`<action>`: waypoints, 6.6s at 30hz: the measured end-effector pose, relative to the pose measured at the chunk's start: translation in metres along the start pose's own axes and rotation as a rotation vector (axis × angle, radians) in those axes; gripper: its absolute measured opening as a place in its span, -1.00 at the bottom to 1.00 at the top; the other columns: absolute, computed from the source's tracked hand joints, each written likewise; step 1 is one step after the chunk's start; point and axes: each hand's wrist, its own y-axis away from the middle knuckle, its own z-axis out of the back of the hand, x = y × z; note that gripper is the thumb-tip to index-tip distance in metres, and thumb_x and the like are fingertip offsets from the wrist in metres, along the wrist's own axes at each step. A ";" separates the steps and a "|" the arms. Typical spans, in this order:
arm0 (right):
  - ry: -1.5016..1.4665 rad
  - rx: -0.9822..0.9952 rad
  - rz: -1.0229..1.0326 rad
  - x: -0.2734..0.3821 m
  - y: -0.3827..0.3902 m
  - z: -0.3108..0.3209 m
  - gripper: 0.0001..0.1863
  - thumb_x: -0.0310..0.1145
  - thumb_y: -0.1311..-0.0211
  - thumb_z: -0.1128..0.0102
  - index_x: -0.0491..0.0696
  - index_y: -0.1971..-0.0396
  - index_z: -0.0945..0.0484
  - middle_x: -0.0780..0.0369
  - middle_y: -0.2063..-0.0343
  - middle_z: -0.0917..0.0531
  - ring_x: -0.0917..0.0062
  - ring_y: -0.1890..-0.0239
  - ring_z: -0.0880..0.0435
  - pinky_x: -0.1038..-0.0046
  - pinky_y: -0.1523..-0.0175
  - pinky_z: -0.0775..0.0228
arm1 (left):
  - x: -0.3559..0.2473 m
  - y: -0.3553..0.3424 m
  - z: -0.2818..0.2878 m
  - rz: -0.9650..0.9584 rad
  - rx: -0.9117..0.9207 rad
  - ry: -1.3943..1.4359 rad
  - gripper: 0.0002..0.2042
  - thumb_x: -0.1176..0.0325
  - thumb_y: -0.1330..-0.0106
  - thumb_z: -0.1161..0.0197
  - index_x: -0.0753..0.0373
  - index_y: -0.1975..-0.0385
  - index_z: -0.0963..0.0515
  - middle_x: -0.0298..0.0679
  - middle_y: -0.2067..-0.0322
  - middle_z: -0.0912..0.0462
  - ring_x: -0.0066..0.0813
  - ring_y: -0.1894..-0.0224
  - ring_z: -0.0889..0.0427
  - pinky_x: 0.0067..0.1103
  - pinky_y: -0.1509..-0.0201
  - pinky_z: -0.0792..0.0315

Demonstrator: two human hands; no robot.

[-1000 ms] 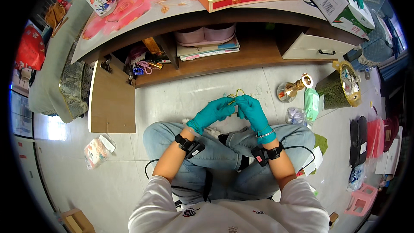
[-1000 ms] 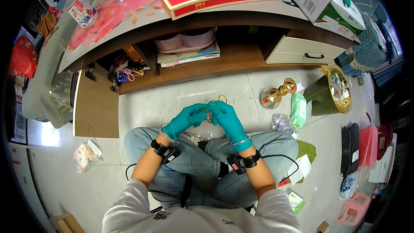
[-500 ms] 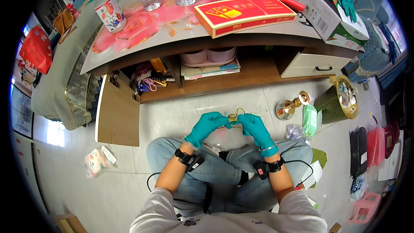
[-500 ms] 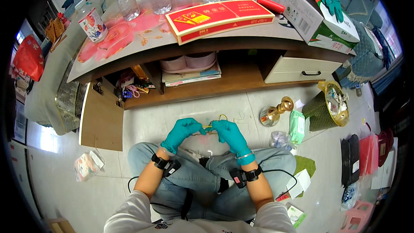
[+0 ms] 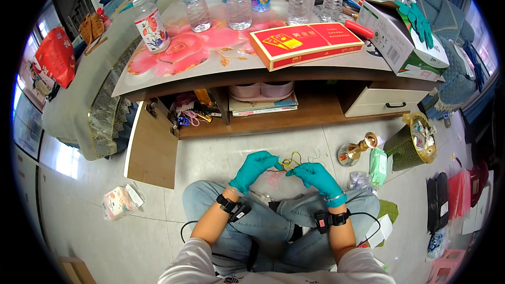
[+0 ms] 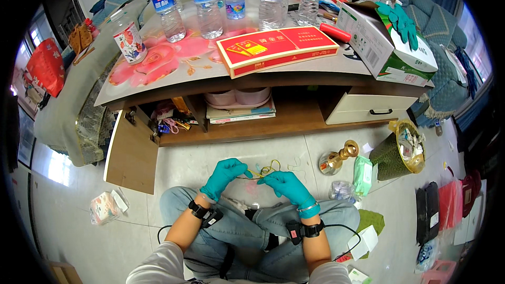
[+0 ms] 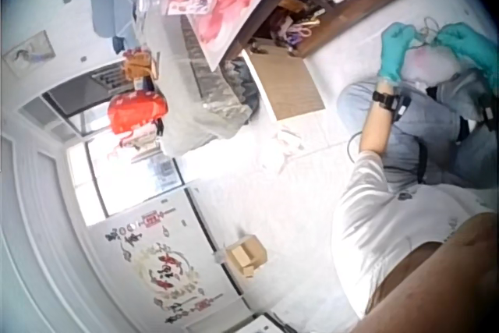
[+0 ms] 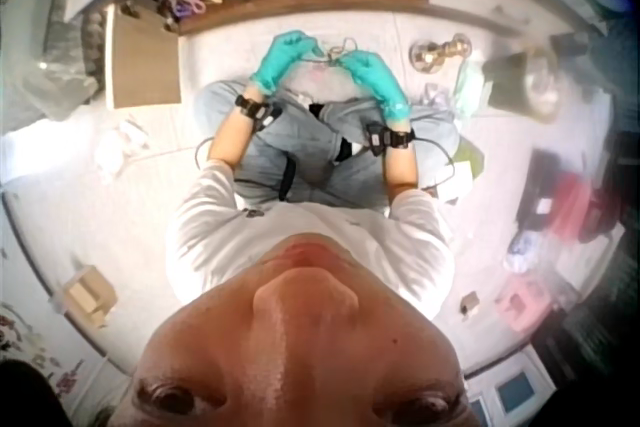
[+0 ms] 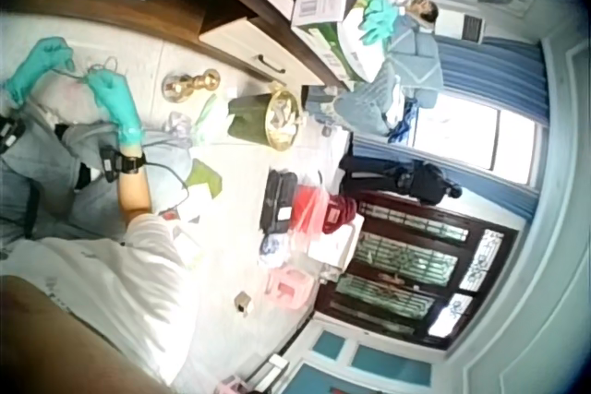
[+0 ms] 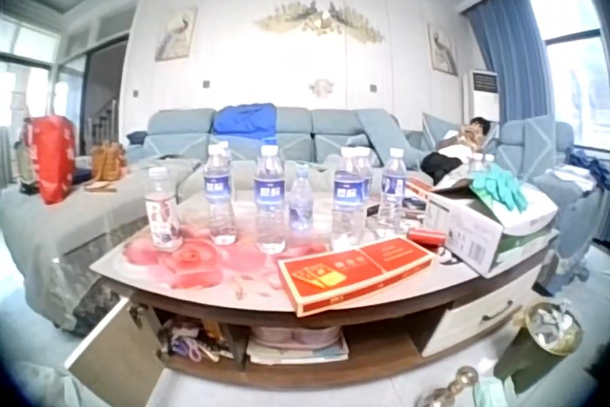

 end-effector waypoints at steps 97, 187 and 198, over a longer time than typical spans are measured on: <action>1.066 -0.431 0.523 0.348 -0.082 -0.011 -0.67 -0.28 0.00 -0.19 -0.14 0.25 -0.58 0.14 0.43 -0.63 0.43 0.43 -0.59 0.42 0.30 -0.48 | -0.221 0.091 0.045 -0.035 0.100 0.369 -0.66 0.26 -0.35 0.05 0.28 -0.05 -0.35 -0.02 -0.02 -0.46 -0.10 -0.03 -0.49 -0.24 -0.01 -0.47; -0.493 0.254 0.423 0.112 -0.039 -0.087 -0.70 -0.41 -0.25 0.03 -0.10 0.03 -0.45 0.21 0.12 -0.53 0.54 0.09 -0.52 0.53 -0.05 -0.36 | -0.101 0.069 -0.034 -0.057 -0.390 0.132 -0.81 0.24 -0.28 -0.14 0.23 0.37 -0.53 -0.39 0.57 -0.53 -0.76 0.62 -0.30 -0.77 0.52 -0.24; 0.223 -0.230 0.285 0.127 0.094 0.011 -0.75 -0.45 -0.19 0.11 -0.11 0.27 -0.57 0.29 0.49 -0.44 0.71 0.60 -0.32 0.66 0.50 -0.17 | -0.128 0.169 0.016 -0.252 -0.400 -0.120 -0.61 0.22 -0.34 0.14 0.39 0.07 -0.49 -0.04 -0.02 -0.48 -0.30 0.05 -0.53 -0.47 -0.05 -0.38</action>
